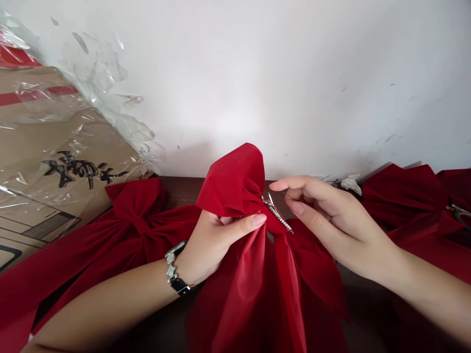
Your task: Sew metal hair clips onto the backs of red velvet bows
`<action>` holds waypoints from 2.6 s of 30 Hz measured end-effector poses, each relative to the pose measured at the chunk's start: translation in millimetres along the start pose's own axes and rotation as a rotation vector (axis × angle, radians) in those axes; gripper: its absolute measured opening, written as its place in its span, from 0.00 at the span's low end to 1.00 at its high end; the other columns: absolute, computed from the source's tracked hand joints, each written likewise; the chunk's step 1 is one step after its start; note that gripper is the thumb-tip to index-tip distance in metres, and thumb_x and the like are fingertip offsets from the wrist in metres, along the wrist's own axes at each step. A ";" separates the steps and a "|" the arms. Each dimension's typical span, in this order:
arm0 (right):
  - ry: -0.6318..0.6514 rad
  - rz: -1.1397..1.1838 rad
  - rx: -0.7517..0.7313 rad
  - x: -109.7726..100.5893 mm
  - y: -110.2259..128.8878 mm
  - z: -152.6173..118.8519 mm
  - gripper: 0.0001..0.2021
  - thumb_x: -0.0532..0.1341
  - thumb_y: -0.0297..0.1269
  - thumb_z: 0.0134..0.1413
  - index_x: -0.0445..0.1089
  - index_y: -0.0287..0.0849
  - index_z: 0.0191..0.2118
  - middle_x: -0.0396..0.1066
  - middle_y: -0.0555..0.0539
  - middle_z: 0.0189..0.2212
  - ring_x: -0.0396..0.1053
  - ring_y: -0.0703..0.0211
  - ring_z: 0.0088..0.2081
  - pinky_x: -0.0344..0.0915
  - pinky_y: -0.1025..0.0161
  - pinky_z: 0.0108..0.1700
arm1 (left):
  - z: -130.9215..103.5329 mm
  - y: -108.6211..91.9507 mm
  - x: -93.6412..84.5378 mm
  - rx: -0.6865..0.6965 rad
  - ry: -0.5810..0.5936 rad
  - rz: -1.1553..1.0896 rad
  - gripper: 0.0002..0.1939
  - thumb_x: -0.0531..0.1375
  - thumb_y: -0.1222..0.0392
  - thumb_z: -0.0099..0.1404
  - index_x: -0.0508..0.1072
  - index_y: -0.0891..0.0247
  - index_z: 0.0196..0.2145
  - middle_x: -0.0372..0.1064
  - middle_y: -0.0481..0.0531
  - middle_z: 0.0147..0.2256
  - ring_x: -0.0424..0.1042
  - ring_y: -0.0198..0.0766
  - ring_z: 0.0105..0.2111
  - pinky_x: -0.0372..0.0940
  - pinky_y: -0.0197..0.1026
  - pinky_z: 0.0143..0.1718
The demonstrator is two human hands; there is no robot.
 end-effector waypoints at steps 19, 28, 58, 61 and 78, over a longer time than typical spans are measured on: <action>-0.252 -0.704 -0.417 0.3 46.4 -28.1 0.11 0.59 0.21 0.56 0.63 0.44 0.28 0.71 0.52 0.24 0.69 0.62 0.27 0.56 0.61 0.24 | -6.4 -18.3 -4.5 0.105 -0.113 0.296 0.16 0.69 0.57 0.54 0.75 0.61 0.40 0.76 0.51 0.43 0.74 0.43 0.43 0.69 0.44 0.47; -0.267 -0.711 -0.507 6.6 54.5 -31.7 0.14 0.61 0.18 0.53 0.61 0.40 0.23 0.72 0.47 0.24 0.67 0.59 0.27 0.52 0.58 0.23 | -7.2 -11.4 -6.9 0.061 -0.120 0.290 0.16 0.70 0.57 0.53 0.74 0.60 0.39 0.75 0.49 0.42 0.72 0.41 0.45 0.67 0.42 0.50; -0.088 -0.315 -0.374 3.1 35.2 -14.5 0.04 0.58 0.32 0.62 0.63 0.42 0.35 0.68 0.52 0.24 0.64 0.67 0.24 0.60 0.69 0.26 | 1.2 -9.9 9.9 0.092 0.124 0.086 0.12 0.68 0.60 0.56 0.73 0.61 0.38 0.75 0.48 0.39 0.74 0.36 0.40 0.70 0.36 0.43; 0.004 -0.080 -0.257 2.9 24.1 -7.1 0.08 0.61 0.36 0.60 0.61 0.42 0.38 0.65 0.55 0.23 0.63 0.70 0.22 0.59 0.72 0.25 | 3.1 -3.1 10.4 0.059 0.160 -0.017 0.15 0.69 0.60 0.55 0.72 0.61 0.41 0.75 0.49 0.40 0.74 0.38 0.41 0.70 0.38 0.44; 0.093 0.047 -0.140 8.8 11.6 -1.0 0.12 0.62 0.37 0.59 0.61 0.40 0.46 0.62 0.56 0.22 0.61 0.69 0.23 0.58 0.72 0.24 | 4.4 -1.6 11.4 0.029 0.174 0.034 0.15 0.68 0.59 0.56 0.73 0.62 0.42 0.76 0.53 0.42 0.75 0.42 0.42 0.70 0.40 0.44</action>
Point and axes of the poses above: each hand's wrist, its own z-axis towards the middle knuckle, its own x-axis out of the palm, y = z × x, the point moved 9 cm from there along z, towards the middle knuckle
